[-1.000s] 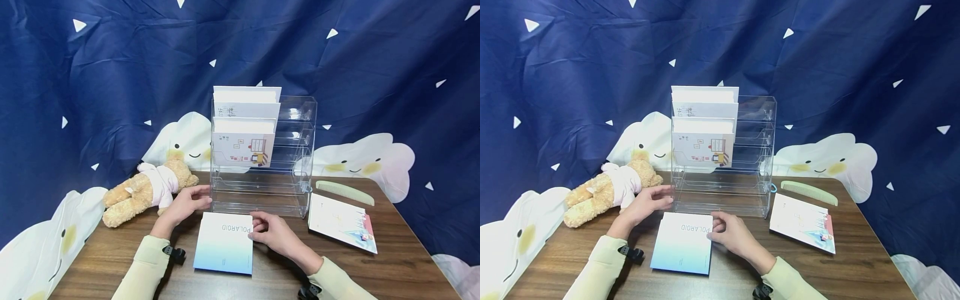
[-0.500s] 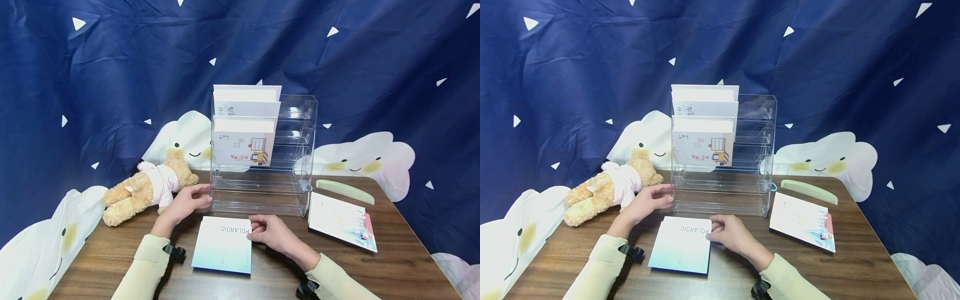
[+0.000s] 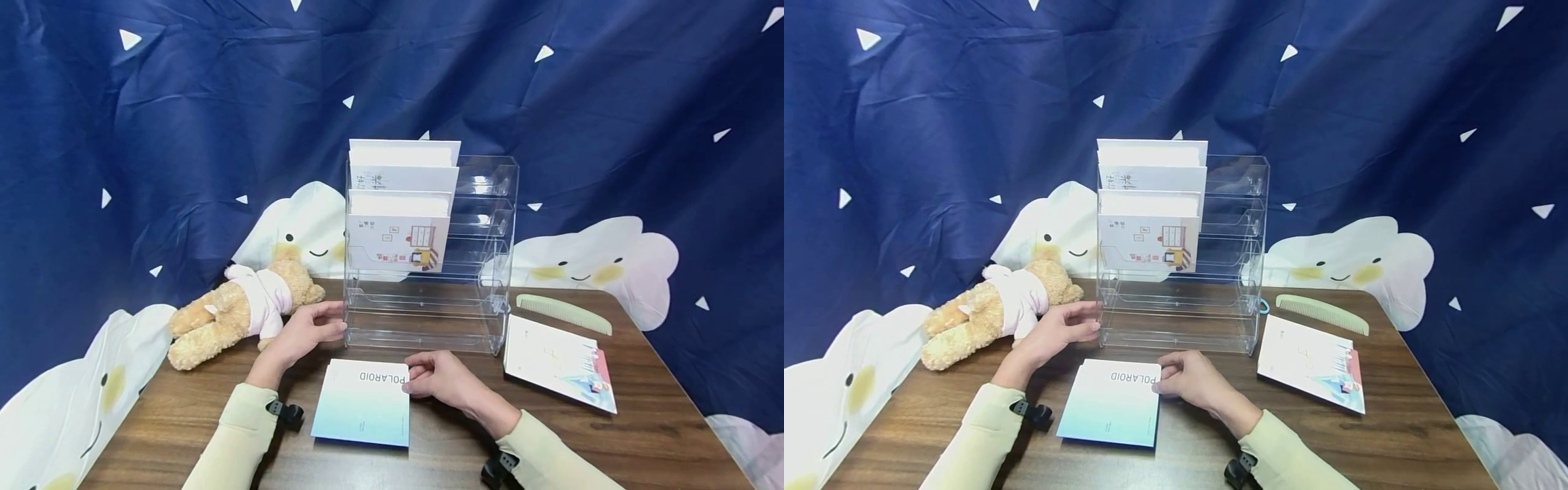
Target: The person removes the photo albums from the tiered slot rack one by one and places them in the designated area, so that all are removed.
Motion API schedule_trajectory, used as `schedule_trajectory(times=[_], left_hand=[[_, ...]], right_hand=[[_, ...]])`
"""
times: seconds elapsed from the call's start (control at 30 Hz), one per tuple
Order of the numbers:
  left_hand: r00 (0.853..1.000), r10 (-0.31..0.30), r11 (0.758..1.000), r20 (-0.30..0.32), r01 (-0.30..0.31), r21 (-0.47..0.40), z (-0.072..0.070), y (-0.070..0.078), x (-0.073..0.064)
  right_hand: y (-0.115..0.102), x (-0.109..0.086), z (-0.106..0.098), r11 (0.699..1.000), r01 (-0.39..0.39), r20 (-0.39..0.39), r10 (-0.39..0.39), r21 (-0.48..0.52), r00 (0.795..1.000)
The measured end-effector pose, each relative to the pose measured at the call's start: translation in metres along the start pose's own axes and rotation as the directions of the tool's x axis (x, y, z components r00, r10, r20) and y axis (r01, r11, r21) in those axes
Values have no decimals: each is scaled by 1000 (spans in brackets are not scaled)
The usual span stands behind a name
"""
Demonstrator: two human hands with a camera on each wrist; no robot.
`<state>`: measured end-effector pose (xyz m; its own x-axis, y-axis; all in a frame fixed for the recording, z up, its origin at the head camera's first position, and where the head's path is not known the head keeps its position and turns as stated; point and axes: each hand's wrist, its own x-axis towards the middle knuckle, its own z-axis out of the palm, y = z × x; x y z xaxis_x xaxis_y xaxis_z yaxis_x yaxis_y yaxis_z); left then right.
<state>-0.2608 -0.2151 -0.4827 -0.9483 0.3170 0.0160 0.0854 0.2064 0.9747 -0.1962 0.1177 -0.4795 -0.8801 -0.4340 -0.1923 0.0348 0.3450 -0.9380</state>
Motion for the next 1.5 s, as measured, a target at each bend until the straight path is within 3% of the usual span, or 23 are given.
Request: schedule_trajectory(times=[0.63,0.87,1.5], left_hand=[[1000,-4,1000,-2,4,3,-1,-1,-1],[1000,-2,1000,-4,2,5,0,0,-1],[1000,-1,1000,0,1,7,0,2,-1]], right_hand=[[4,4,2,996,-26,16,25,84,1000],[0,4,1,999,-27,-1,27,33,1000],[-2,3,3,1000,-27,-25,27,8,999]])
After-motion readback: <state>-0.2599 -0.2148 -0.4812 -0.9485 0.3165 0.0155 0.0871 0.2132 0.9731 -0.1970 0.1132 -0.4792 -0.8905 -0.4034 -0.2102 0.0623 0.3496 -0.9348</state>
